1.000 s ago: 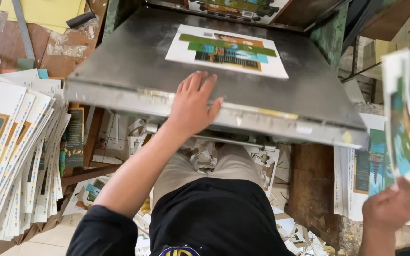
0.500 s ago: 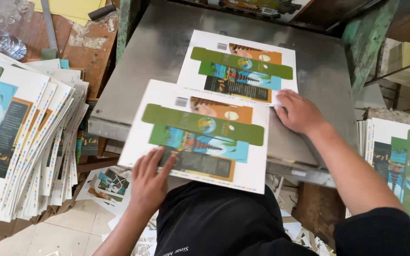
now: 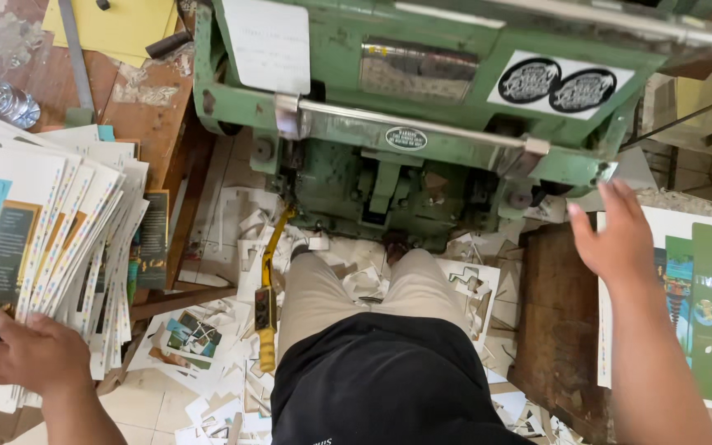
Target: The person operates a manual paper cutter to trim printed paper sheets. They place a sheet on the cutting mat, pull down the lever to cut, and then remove the trimmed paper, repeating this process for multiple sheets.
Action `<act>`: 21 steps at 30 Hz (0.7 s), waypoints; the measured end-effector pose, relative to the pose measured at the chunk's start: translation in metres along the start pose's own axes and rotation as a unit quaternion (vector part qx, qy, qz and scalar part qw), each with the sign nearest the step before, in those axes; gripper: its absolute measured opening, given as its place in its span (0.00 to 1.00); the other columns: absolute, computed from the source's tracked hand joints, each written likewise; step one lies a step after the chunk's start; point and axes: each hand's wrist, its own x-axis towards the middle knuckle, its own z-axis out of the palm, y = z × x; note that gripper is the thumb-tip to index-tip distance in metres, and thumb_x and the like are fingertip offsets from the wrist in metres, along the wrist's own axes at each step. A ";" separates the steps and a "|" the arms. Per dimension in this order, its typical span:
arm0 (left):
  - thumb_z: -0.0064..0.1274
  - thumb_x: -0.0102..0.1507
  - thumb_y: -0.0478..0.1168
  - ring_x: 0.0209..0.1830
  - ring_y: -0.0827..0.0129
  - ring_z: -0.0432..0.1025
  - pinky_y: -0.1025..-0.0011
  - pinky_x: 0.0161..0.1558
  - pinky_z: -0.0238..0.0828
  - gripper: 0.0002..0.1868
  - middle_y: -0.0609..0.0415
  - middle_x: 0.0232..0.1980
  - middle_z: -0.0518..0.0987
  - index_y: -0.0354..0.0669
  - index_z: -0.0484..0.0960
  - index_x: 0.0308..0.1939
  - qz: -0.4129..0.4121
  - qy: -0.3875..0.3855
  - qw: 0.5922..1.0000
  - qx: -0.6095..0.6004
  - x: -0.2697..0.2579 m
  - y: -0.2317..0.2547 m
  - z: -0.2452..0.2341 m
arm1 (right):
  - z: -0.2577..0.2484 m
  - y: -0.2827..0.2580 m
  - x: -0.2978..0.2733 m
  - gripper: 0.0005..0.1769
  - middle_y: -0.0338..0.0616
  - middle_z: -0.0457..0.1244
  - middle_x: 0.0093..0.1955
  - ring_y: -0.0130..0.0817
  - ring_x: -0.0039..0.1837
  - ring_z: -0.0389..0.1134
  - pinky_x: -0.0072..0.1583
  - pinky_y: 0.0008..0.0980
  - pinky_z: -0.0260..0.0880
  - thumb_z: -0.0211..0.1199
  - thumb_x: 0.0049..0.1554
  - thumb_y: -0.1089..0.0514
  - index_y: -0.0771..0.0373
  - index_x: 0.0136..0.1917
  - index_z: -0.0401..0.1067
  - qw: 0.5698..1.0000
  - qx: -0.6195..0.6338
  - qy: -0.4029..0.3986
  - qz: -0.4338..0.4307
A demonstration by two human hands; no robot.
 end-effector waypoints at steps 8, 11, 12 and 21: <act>0.48 0.74 0.52 0.77 0.35 0.31 0.25 0.70 0.40 0.41 0.28 0.79 0.40 0.28 0.53 0.81 -0.170 -0.245 0.946 -0.124 0.036 0.137 -0.034 | 0.078 0.251 -0.165 0.53 0.48 0.78 0.51 0.48 0.59 0.77 0.56 0.39 0.75 0.40 0.59 0.14 0.60 0.56 0.85 0.847 -0.296 -0.228 0.379; 0.48 0.70 0.51 0.79 0.36 0.38 0.27 0.70 0.47 0.40 0.30 0.80 0.44 0.33 0.54 0.80 -0.067 -0.220 0.955 -0.185 0.031 0.194 -0.026 | 0.085 0.284 -0.191 0.53 0.43 0.76 0.59 0.45 0.67 0.73 0.66 0.41 0.69 0.49 0.52 0.13 0.56 0.66 0.81 0.881 -0.230 -0.202 0.362; 0.48 0.67 0.50 0.80 0.39 0.41 0.31 0.71 0.48 0.39 0.31 0.80 0.46 0.36 0.54 0.77 -0.016 -0.220 0.953 -0.208 0.034 0.214 -0.026 | 0.087 0.293 -0.195 0.50 0.44 0.72 0.67 0.47 0.70 0.70 0.70 0.45 0.66 0.55 0.53 0.18 0.59 0.68 0.81 0.908 -0.176 -0.172 0.339; 0.53 0.65 0.48 0.81 0.46 0.45 0.36 0.73 0.50 0.42 0.39 0.82 0.39 0.42 0.51 0.78 0.164 -0.282 0.839 -0.436 0.015 0.376 -0.062 | 0.057 0.291 -0.197 0.23 0.47 0.72 0.65 0.59 0.63 0.72 0.64 0.56 0.74 0.57 0.65 0.33 0.40 0.63 0.84 0.902 -0.072 -0.162 0.394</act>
